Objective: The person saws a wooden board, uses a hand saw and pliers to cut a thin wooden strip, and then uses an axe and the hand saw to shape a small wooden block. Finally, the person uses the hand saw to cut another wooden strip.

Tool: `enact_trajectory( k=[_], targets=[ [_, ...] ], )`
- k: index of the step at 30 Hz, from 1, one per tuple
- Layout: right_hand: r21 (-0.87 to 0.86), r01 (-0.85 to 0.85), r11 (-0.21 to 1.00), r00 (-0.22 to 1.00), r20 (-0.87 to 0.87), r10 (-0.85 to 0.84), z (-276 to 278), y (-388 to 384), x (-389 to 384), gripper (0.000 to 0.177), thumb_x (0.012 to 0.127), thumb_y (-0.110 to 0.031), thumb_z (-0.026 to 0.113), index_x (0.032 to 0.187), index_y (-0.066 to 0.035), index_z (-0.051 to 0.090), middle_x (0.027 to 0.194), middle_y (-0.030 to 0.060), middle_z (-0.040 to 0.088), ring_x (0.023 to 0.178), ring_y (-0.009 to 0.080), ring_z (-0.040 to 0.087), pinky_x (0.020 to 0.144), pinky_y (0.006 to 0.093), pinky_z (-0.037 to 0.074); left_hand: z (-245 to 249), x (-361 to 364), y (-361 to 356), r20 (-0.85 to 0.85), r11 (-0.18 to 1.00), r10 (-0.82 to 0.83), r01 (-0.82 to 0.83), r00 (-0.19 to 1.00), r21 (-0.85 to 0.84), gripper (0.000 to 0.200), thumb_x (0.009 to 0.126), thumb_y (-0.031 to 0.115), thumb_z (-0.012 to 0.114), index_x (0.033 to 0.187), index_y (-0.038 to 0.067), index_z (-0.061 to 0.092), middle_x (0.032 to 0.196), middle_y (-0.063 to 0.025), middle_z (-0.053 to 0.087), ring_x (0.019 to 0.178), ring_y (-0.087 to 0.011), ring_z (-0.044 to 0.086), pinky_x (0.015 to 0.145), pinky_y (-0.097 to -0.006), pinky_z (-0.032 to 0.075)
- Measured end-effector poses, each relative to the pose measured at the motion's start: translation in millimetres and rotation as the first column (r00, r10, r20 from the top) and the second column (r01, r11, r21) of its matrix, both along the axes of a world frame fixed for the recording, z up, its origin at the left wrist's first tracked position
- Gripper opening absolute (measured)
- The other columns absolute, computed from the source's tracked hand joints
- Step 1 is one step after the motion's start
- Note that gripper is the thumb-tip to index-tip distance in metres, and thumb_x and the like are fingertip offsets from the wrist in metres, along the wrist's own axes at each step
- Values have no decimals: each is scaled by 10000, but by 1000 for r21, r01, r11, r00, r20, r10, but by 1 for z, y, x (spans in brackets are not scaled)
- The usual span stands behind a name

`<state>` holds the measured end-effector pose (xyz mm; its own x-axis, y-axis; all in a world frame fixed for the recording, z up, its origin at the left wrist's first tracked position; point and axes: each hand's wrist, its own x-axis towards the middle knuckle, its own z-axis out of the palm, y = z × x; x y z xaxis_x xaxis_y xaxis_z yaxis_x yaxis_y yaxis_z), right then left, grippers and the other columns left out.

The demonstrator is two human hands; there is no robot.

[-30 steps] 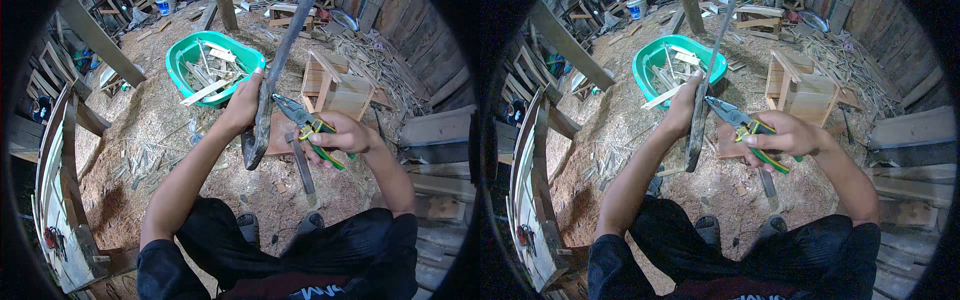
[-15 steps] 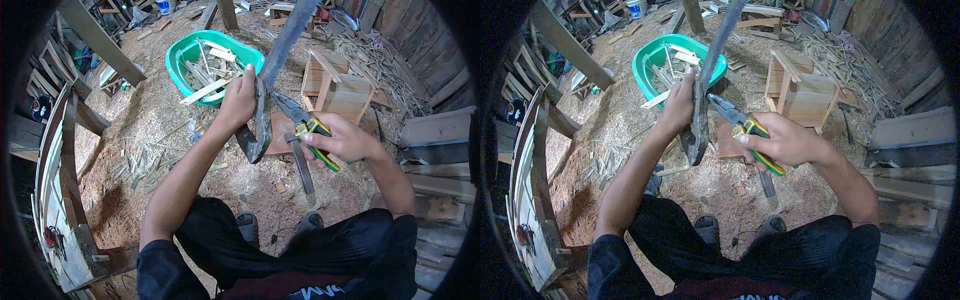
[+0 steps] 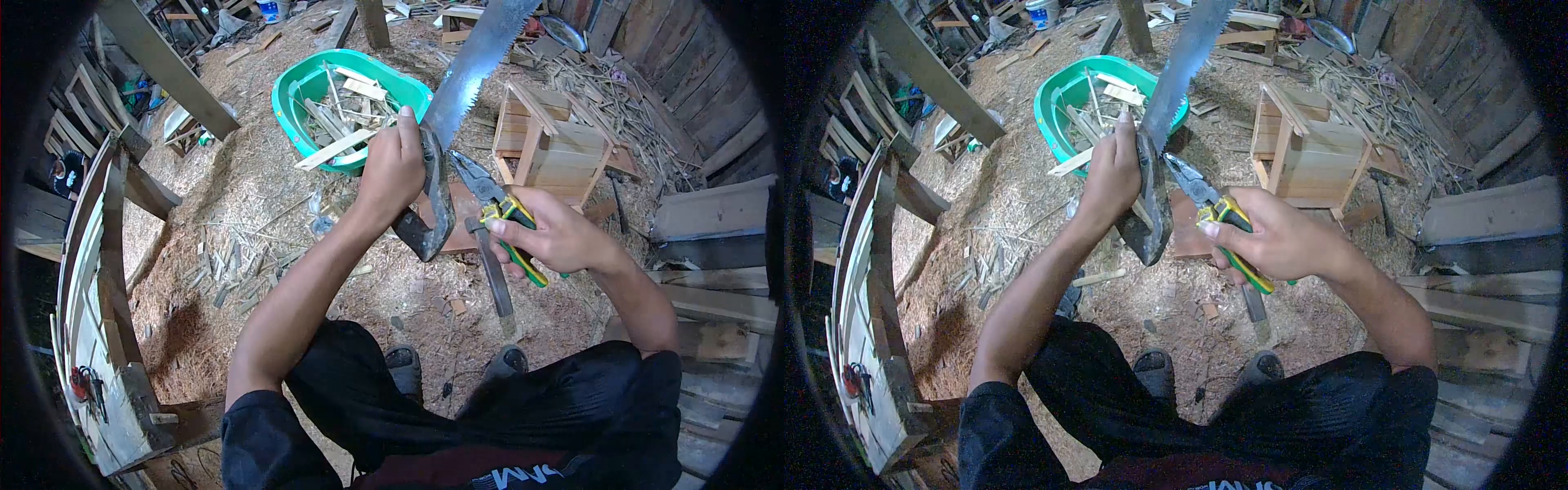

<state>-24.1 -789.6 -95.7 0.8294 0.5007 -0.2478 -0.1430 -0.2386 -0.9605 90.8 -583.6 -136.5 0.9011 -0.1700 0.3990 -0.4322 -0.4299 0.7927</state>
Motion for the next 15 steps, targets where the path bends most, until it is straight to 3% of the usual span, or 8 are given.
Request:
enact_trajectory(
  k=[2, 5, 15],
  targets=[
    [-58, -2, 998, 999, 51, 4, 2, 0, -3, 174, 1025, -190, 526, 1046, -21, 489, 761, 46, 591, 592, 114, 595, 482, 265, 477, -2, 1, -1, 15, 1000, 8, -8, 1000, 11, 645, 1069, 306, 283, 641, -113, 524, 609, -324, 531, 616, -514, 543, 647, -570, 396],
    [-120, 81, 990, 995, 72, -73, 5, 4, -6, 131, 997, -133, 539, 970, -9, 505, 759, 51, 608, 595, 123, 603, 502, 302, 486, 1, -2, -3, 8, 1000, 10, -10, 1000, 5, 640, 1067, 298, 285, 640, -109, 533, 624, -338, 540, 643, -535, 556, 660, -582, 407],
    [-273, 153, 950, 981, 157, -112, 14, 16, -13, 174, 971, -141, 558, 980, 24, 504, 699, 89, 611, 574, 176, 624, 515, 347, 483, 6, -8, -3, 49, 988, 28, -35, 998, 149, 603, 1058, 263, 307, 645, -91, 569, 689, -355, 577, 696, -545, 579, 698, -609, 438]
  ],
)
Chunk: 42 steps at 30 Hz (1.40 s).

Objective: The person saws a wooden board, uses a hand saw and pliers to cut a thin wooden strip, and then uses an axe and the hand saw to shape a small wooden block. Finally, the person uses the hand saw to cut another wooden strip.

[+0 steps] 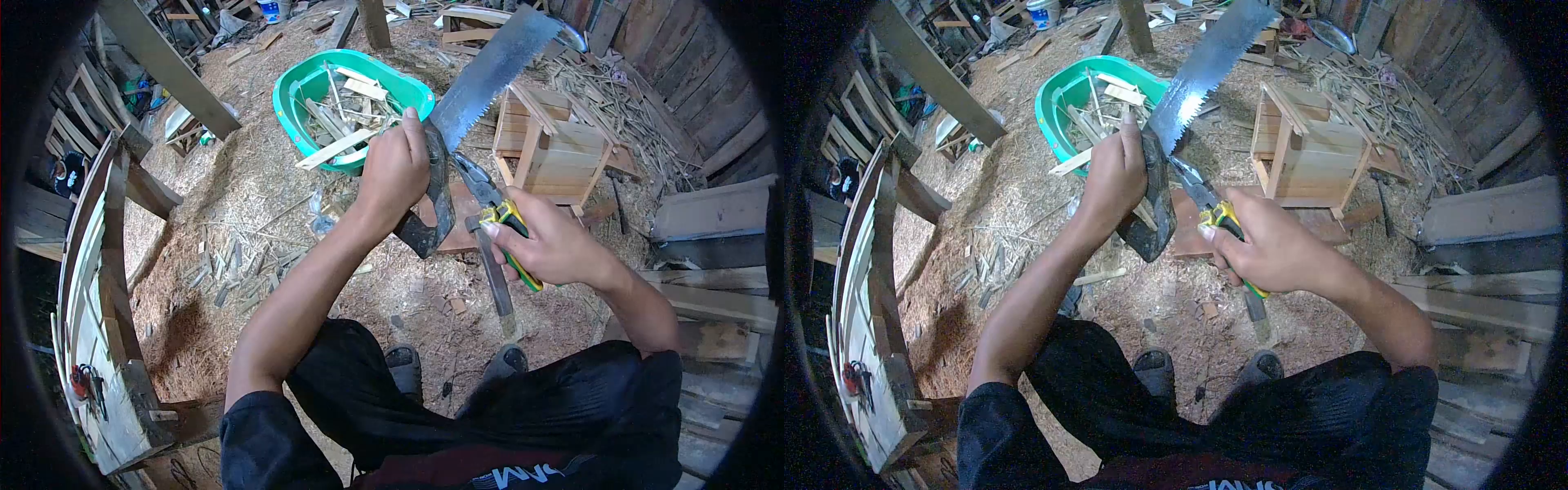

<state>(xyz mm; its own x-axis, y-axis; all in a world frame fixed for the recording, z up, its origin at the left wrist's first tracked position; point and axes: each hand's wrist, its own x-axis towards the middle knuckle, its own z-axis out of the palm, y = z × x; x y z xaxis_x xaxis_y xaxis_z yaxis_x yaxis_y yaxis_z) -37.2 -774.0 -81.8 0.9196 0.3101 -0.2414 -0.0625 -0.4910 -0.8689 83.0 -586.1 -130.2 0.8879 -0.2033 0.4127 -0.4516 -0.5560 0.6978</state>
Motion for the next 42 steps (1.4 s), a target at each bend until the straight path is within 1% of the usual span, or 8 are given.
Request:
enact_trajectory(
  k=[10, 20, 21, 24, 26, 30, 36, 42],
  targets=[
    [-286, 52, 957, 955, 294, 36, -11, 2, -1, 307, 912, -170, 591, 1040, 98, 515, 939, 320, 598, 943, 469, 599, 824, 517, 455, 1, 1, 2, -36, 1000, 14, -13, 999, 24, 609, 1055, 266, 313, 647, -95, 586, 690, -365, 575, 696, -545, 582, 704, -611, 444],
    [-345, 92, 934, 961, 278, 8, -18, 8, -2, 425, 929, -207, 600, 1258, 30, 475, 816, 251, 657, 785, 448, 654, 691, 520, 487, 6, -1, 2, -96, 996, 10, -2, 995, 88, 545, 1040, 242, 343, 681, -73, 606, 722, -329, 617, 684, -507, 615, 683, -577, 485],
    [-126, -296, 947, 799, 510, 318, -36, 11, -5, 394, 919, -185, 599, 1231, 24, 479, 794, 252, 651, 769, 456, 650, 661, 513, 489, 1, -3, -12, -54, 979, -42, 52, 998, 197, 483, 1023, 229, 368, 722, -60, 611, 739, -315, 630, 679, -490, 627, 671, -561, 497],
    [-204, -754, 624, 644, -47, 763, -36, 86, -62, 283, 887, -126, 605, 1114, 7, 499, 692, 204, 629, 657, 417, 650, 571, 445, 502, -40, -4, -49, 32, 880, -164, 132, 986, 456, 310, 973, 190, 433, 836, -19, 616, 773, -275, 660, 669, -437, 659, 631, -513, 525],
    [-180, -497, 849, 862, 9, 507, -36, 60, -59, 253, 882, -118, 612, 1069, 9, 499, 651, 172, 615, 596, 372, 641, 546, 414, 495, -72, 24, -40, 100, 839, -173, 93, 980, 536, 219, 937, 167, 463, 897, 6, 606, 775, -248, 669, 671, -401, 675, 603, -483, 535],
    [-198, -110, 974, 972, 183, 147, 8, -5, -23, 314, 899, -143, 623, 1133, 33, 510, 743, 173, 639, 679, 320, 662, 627, 398, 505, -69, 72, 49, -239, 986, 84, -115, 967, -117, 587, 1064, 422, 278, 785, 0, 576, 596, -137, 574, 544, -342, 572, 558, -459, 471],
    [-19, 186, 982, 796, 589, -139, -24, -7, -4, 382, 930, -179, 641, 1220, 49, 541, 864, 225, 666, 805, 353, 675, 715, 415, 509, -44, 49, 17, -493, 901, -231, -7, 839, -434, 585, 1055, 507, 279, 752, 82, 545, 611, -15, 469, 589, -130, 475, 562, -335, 384],
    [115, 126, 985, 857, 488, -166, -51, -8, 18, 299, 926, -191, 656, 1075, 63, 602, 758, 221, 638, 723, 350, 666, 658, 412, 488, -34, 33, 2, -535, 777, -397, -38, 746, -628, 507, 1032, 508, 350, 850, 102, 593, 582, -23, 501, 441, -150, 419, 425, -299, 339]
  ],
)
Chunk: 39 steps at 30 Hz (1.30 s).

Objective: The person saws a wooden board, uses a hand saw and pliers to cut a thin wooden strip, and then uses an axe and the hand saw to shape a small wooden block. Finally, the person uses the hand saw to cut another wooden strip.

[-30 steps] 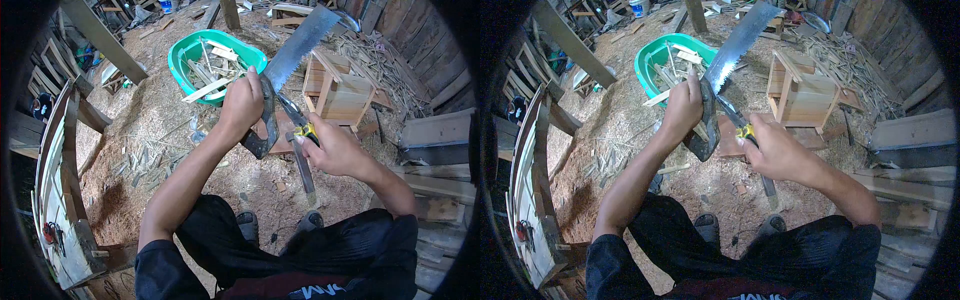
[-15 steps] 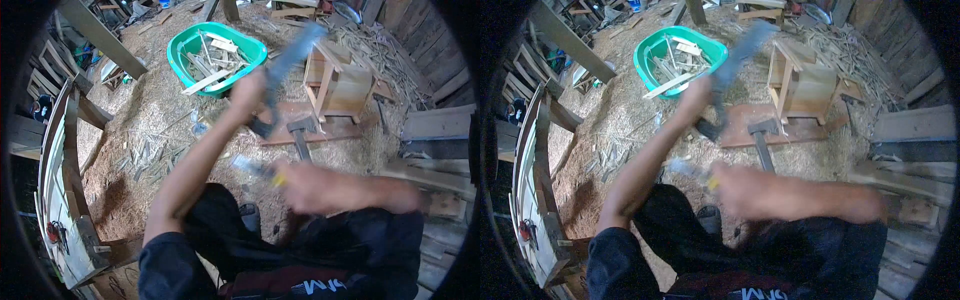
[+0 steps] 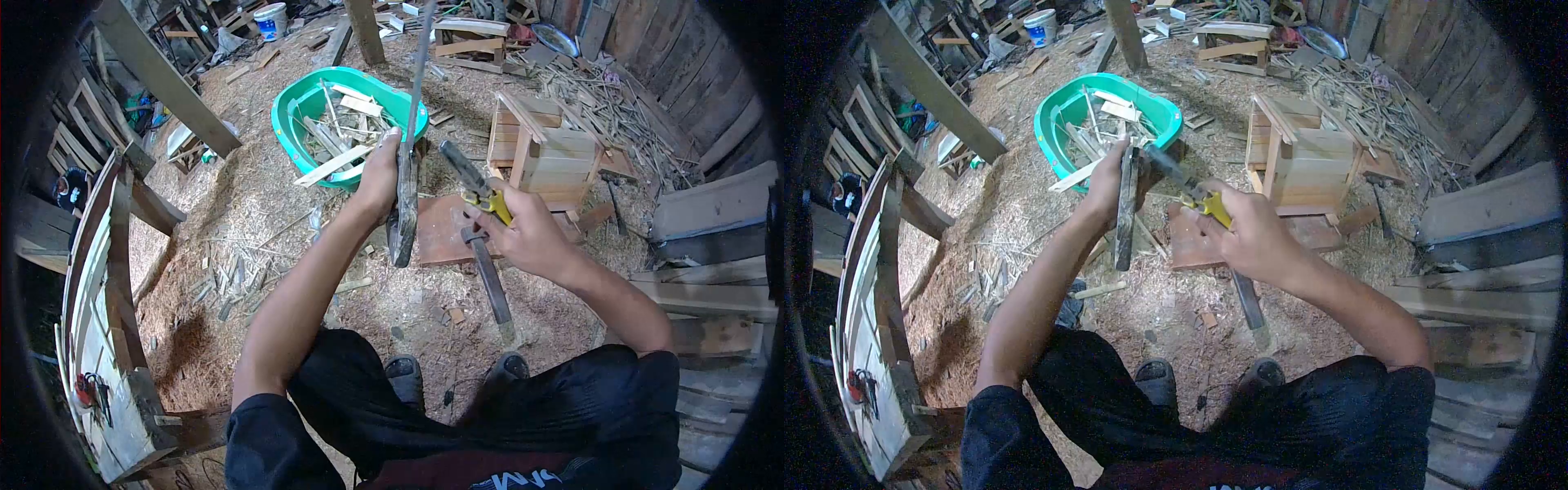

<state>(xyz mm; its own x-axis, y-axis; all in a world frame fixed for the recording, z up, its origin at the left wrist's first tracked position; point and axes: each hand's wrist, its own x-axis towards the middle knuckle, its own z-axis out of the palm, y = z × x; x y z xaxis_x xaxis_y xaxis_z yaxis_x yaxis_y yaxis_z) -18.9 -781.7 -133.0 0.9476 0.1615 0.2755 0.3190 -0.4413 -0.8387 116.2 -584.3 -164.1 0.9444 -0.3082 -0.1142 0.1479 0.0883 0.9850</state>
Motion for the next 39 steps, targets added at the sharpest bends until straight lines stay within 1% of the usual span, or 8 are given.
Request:
enact_trajectory(
  k=[3, 6, 13, 24, 27, 30, 36, 39],
  targets=[
    [-153, -22, 988, 998, -56, 13, 10, 0, 2, 275, 933, -205, 653, 998, 58, 604, 733, 217, 623, 677, 348, 644, 621, 406, 478, 3, -1, 5, -59, 986, -114, 120, 992, 115, 465, 1048, 461, 340, 929, 96, 603, 735, -10, 534, 661, -118, 469, 624, -306, 392],
    [-163, 102, 981, 994, -30, -109, 17, -1, 5, 255, 939, -217, 660, 934, 34, 610, 706, 160, 622, 637, 242, 627, 590, 364, 475, 14, -12, 1, -187, 988, -153, 148, 970, -43, 502, 1041, 491, 327, 840, 108, 581, 648, -14, 516, 554, -138, 466, 520, -302, 374],
    [387, -14, 922, 987, -140, 73, 15, 14, 10, 214, 927, -198, 690, 1013, -7, 643, 774, -14, 627, 685, 45, 574, 596, 248, 469, 13, -14, 0, -312, 744, -643, 472, 700, -474, 540, 1031, 535, 272, 722, 137, 468, 504, -18, 420, 343, -151, 359, 312, -271, 234],
    [222, -70, 973, 994, -66, 86, 18, 19, 12, 189, 919, -127, 653, 1059, -2, 638, 777, 25, 635, 716, 68, 558, 647, 270, 464, 0, -23, -18, -230, 941, -331, 301, 915, -158, 382, 1053, 382, 376, 955, 89, 599, 629, -27, 540, 482, -120, 508, 413, -264, 395],
    [87, -80, 993, 994, 76, 73, 10, 14, 12, 214, 913, -119, 649, 1092, -3, 637, 801, 74, 649, 718, 79, 564, 645, 279, 467, 16, -41, -17, 6, 961, -207, 202, 978, 187, 386, 1040, 417, 429, 963, 98, 633, 749, -21, 591, 630, -125, 551, 568, -280, 460],
    [33, -110, 993, 913, 399, 88, -5, 12, 23, 235, 906, -116, 658, 1107, 5, 639, 813, 95, 659, 701, 98, 574, 630, 295, 472, 5, -25, -11, -42, 959, -189, 193, 981, 205, 464, 1040, 462, 403, 983, 74, 651, 780, -10, 576, 686, -114, 505, 636, -290, 432],
    [360, 144, 922, 984, -149, -96, -11, 9, 28, 193, 925, -207, 693, 1017, -43, 648, 778, 18, 635, 657, 67, 567, 602, 262, 470, -1, -9, -3, 219, 949, -11, -59, 976, 310, 615, 1060, 478, 285, 911, -3, 638, 651, -17, 518, 615, -155, 489, 602, -348, 415],
    [368, 193, 910, 981, -51, -188, -4, -5, 46, 216, 926, -264, 710, 956, -64, 633, 754, -14, 612, 649, 52, 559, 596, 239, 464, -3, -9, -3, 438, 869, -66, -164, 896, 467, 640, 1068, 444, 275, 816, -74, 555, 691, -218, 577, 654, -366, 545, 680, -472, 418]
  ],
)
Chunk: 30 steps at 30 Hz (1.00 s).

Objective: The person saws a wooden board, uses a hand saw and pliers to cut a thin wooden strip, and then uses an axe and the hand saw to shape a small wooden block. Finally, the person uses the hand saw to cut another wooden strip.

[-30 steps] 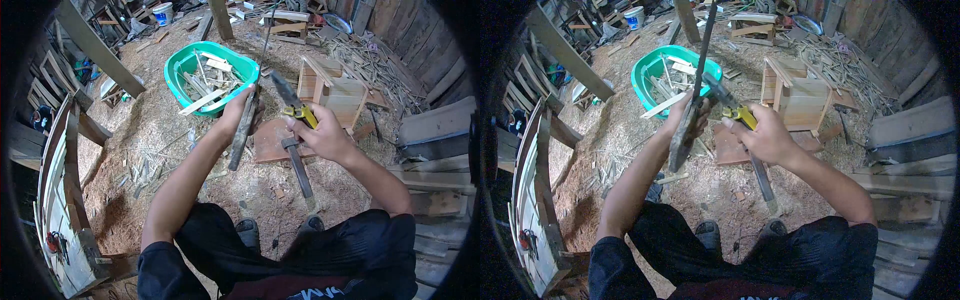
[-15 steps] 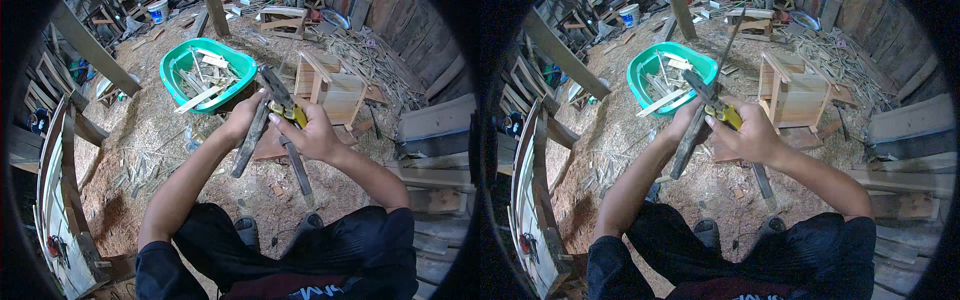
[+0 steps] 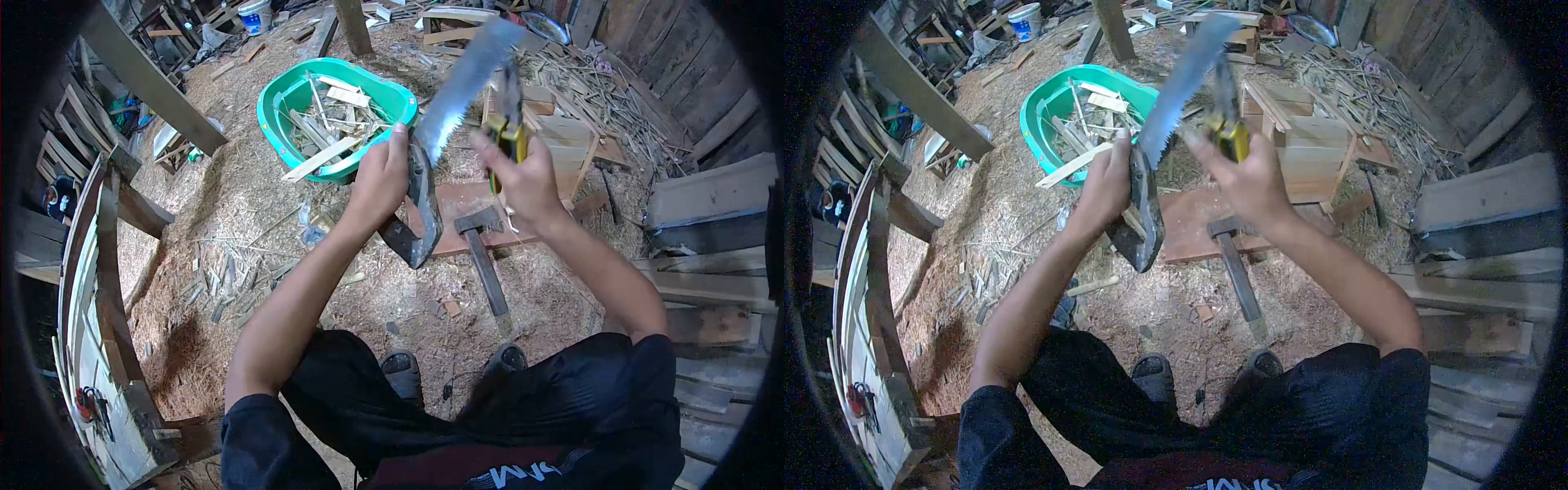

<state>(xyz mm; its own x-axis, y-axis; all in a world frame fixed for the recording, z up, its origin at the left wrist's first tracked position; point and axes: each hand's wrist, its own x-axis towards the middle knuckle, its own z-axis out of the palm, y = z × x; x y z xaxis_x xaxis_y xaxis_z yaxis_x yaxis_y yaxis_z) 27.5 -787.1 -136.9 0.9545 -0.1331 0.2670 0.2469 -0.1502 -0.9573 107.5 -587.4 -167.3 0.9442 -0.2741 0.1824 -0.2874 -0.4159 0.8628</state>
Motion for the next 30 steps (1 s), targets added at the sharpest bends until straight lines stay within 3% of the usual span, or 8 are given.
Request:
enact_trajectory(
  k=[3, 6, 13, 21, 25, 28, 30],
  targets=[
    [165, 69, 984, 996, 52, -79, -1, -4, 13, 244, 929, -243, 715, 1011, -37, 616, 791, 4, 622, 684, 83, 587, 607, 241, 474, 4, -15, -6, 56, 1000, -8, 6, 998, 30, 651, 1068, 425, 279, 777, -87, 554, 702, -297, 566, 719, -490, 559, 723, -520, 425],
    [219, 80, 972, 989, 102, -104, -6, -1, 14, 225, 927, -237, 717, 995, -45, 621, 790, 13, 637, 688, 93, 611, 614, 238, 483, 6, -21, -11, -38, 997, -18, 20, 999, 71, 667, 1067, 417, 287, 738, -91, 569, 689, -312, 582, 747, -520, 585, 738, -540, 436],
    [257, 118, 959, 990, 47, -134, 3, 1, 6, 161, 911, -160, 721, 891, -23, 638, 755, 33, 670, 656, 106, 638, 611, 255, 500, 11, -28, -15, 13, 993, -2, 1, 1000, 117, 669, 1066, 413, 281, 770, -104, 586, 716, -332, 594, 764, -528, 596, 755, -556, 442],
    [352, 110, 929, 988, 67, -142, 9, 8, 11, 148, 902, -138, 723, 950, -58, 608, 791, 30, 646, 670, 117, 646, 589, 248, 516, 21, -24, -19, -31, 997, 32, -30, 999, 74, 687, 1069, 408, 273, 711, -103, 561, 700, -338, 566, 729, -516, 581, 737, -566, 422],
    [336, 112, 935, 982, 103, -155, 6, 6, 17, 161, 899, -145, 731, 952, -63, 602, 784, 28, 638, 656, 119, 637, 587, 247, 519, 26, -19, -17, 82, 990, 56, -66, 995, 123, 669, 1071, 393, 281, 713, -97, 563, 686, -339, 560, 704, -526, 562, 711, -571, 419],
    [438, 58, 897, 984, 129, -127, 2, 7, 17, 179, 892, -158, 745, 945, -62, 603, 766, 36, 629, 637, 124, 627, 576, 257, 521, 30, -15, -10, 182, 984, 28, -60, 983, 171, 652, 1070, 381, 296, 709, -93, 562, 680, -337, 562, 690, -533, 549, 693, -573, 420],
    [451, 112, 885, 985, 67, -159, 3, 3, 18, 183, 892, -160, 747, 936, -58, 601, 761, 46, 627, 629, 130, 620, 565, 270, 521, 26, -13, -8, 253, 977, 24, -77, 967, 198, 644, 1067, 378, 309, 708, -91, 564, 677, -335, 564, 685, -540, 541, 682, -576, 417]
  ],
)
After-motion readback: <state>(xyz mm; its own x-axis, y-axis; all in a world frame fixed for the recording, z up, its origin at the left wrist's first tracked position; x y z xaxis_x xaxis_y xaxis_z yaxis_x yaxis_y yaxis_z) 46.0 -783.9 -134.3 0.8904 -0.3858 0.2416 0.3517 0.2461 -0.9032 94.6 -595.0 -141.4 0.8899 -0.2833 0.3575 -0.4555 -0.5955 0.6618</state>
